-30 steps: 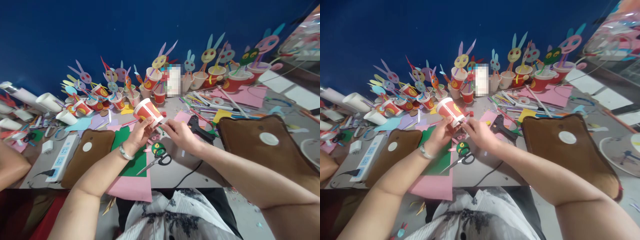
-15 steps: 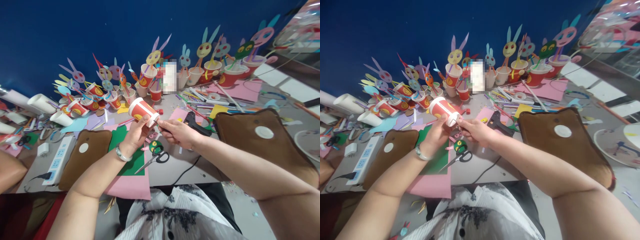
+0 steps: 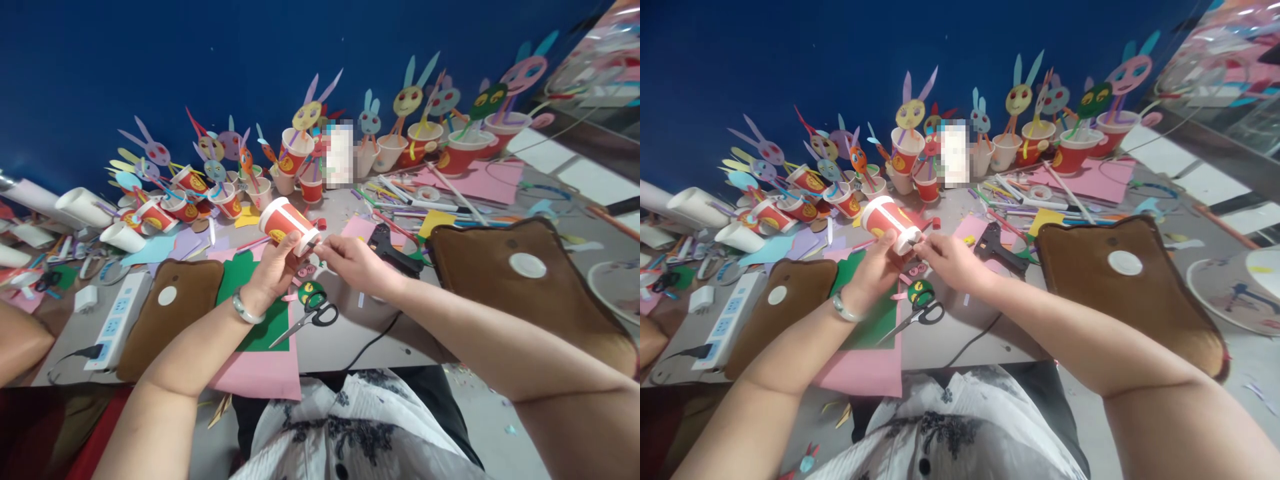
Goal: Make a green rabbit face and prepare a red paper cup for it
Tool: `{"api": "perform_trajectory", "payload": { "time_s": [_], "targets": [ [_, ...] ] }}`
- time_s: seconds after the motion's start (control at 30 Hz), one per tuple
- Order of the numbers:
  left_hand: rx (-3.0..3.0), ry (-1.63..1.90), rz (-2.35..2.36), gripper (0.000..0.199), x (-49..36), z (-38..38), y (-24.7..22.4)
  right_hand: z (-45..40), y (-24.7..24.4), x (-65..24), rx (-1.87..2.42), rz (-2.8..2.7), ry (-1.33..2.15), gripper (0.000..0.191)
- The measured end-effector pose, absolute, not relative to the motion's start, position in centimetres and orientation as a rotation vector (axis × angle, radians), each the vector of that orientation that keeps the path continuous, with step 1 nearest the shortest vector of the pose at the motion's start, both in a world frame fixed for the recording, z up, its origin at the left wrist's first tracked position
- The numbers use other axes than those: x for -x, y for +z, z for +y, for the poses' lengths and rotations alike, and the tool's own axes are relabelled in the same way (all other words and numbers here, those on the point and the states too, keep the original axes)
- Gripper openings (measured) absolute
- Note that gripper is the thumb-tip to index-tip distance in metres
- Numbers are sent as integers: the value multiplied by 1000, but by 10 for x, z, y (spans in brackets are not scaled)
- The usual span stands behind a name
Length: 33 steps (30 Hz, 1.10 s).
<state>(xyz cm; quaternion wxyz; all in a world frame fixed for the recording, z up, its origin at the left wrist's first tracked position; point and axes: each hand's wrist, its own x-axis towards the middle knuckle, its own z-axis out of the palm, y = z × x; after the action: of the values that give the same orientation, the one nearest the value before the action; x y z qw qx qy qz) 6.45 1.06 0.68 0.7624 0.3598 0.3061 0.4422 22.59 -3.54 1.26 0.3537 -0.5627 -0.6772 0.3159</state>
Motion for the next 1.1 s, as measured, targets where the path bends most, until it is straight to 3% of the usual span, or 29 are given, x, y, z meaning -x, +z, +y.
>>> {"api": "perform_trajectory", "payload": {
  "time_s": [0.1, 0.23, 0.3, 0.53, 0.73, 0.9, 1.1],
  "targets": [
    [-804, 922, 658, 49, -63, 10, 7, -32, 12, -225, 1368, -1661, 1051, 48],
    [-845, 1012, 684, 44, -62, 13, 7, -33, 10, -230, 1623, -1839, 461, 34],
    [-889, 1102, 718, 41, -61, 18, 7, -32, 11, -233, 1682, -1901, 354, 30],
    [-1048, 1215, 771, 53, -60, 25, 4, -27, 13, -234, 1446, -1529, 724, 53],
    [-1181, 981, 855, 59, -65, -1, 12, -28, -5, -224, 1228, -1237, 950, 57],
    [-1188, 988, 819, 41, -63, -5, 23, -25, -9, -226, 1124, -1179, 1041, 53],
    [-1070, 993, 770, 50, -62, -1, 17, -26, -6, -229, 1112, -1167, 1149, 57]
  ]
}}
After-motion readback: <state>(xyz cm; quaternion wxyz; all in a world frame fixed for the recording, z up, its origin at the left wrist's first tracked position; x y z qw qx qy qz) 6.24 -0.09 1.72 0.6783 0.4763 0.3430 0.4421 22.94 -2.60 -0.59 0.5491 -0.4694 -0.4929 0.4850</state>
